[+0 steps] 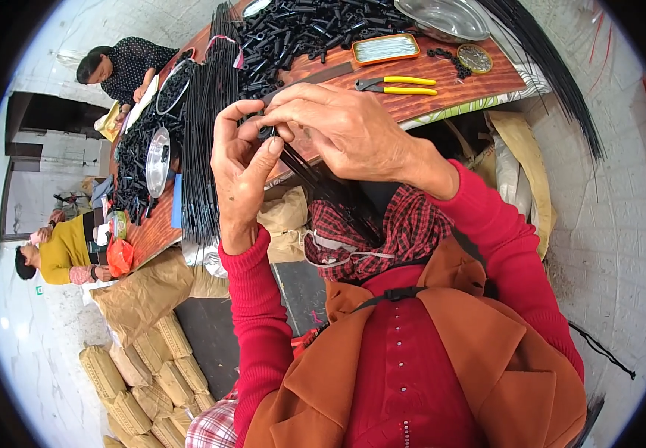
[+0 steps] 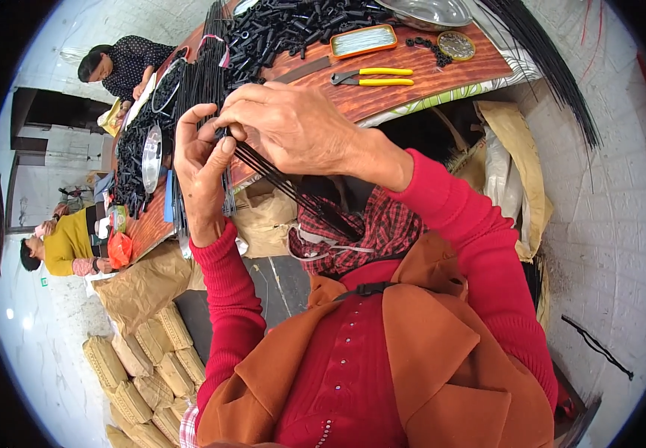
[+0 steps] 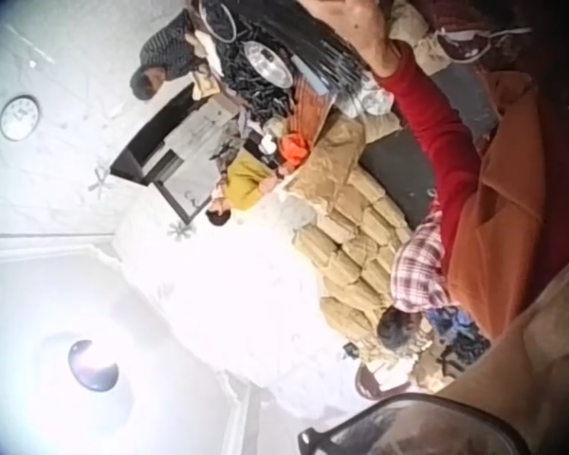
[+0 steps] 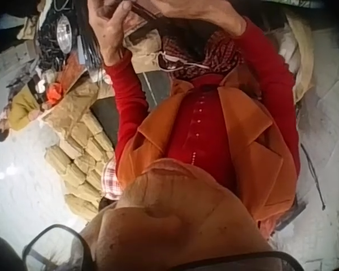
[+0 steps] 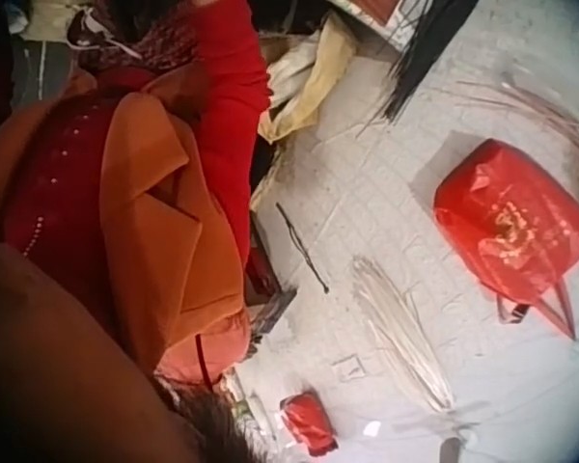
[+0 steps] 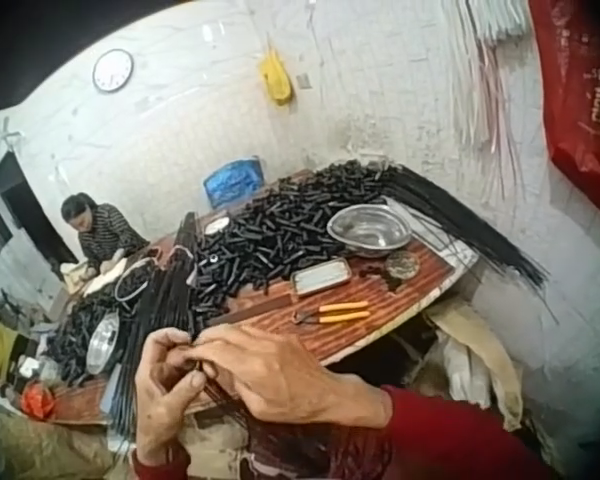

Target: Processing bundles of hair extensions by crimping ends with pliers and combing through the strands.

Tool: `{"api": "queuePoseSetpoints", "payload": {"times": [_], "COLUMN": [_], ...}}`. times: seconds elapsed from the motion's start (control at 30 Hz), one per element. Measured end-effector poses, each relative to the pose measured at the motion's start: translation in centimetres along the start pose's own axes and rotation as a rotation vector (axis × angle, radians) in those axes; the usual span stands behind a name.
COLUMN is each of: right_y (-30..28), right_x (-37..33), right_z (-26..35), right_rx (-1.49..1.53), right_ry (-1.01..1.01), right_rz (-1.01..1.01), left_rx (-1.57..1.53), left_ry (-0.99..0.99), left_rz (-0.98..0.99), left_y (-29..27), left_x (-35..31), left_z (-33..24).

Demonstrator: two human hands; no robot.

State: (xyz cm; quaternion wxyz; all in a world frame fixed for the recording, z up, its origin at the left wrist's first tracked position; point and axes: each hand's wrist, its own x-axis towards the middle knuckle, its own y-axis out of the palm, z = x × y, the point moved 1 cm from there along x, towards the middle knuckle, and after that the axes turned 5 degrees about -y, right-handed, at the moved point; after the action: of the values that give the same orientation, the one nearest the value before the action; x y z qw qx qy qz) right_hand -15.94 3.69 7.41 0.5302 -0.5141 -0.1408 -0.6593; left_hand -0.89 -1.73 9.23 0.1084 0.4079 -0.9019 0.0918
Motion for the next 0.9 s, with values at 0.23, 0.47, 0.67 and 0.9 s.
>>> {"api": "queuePoseSetpoints", "payload": {"times": [0.23, 0.47, 0.67, 0.9], "right_y": [-1.5, -1.9, -1.7, -1.8], "right_x": [1.6, 0.7, 0.9, 1.1], "right_z": [-1.0, -0.8, -0.2, 0.2], "right_rx": [-0.168, -0.057, -0.163, 0.019], "right_ry": [-0.178, 0.002, 0.099, 0.457], "right_rz": [0.103, 0.104, 0.008, 0.044], "left_rx": [0.051, 0.122, 0.214, 0.281], "left_ry": [-0.062, -0.018, 0.047, 0.08], "left_rz": [-0.058, -0.085, -0.042, -0.033], "left_y": [0.7, 1.4, 1.6, 2.2], "left_x": [0.1, 0.6, 0.7, 0.9], "left_z": [-0.2, 0.0, 0.1, -0.3]}}
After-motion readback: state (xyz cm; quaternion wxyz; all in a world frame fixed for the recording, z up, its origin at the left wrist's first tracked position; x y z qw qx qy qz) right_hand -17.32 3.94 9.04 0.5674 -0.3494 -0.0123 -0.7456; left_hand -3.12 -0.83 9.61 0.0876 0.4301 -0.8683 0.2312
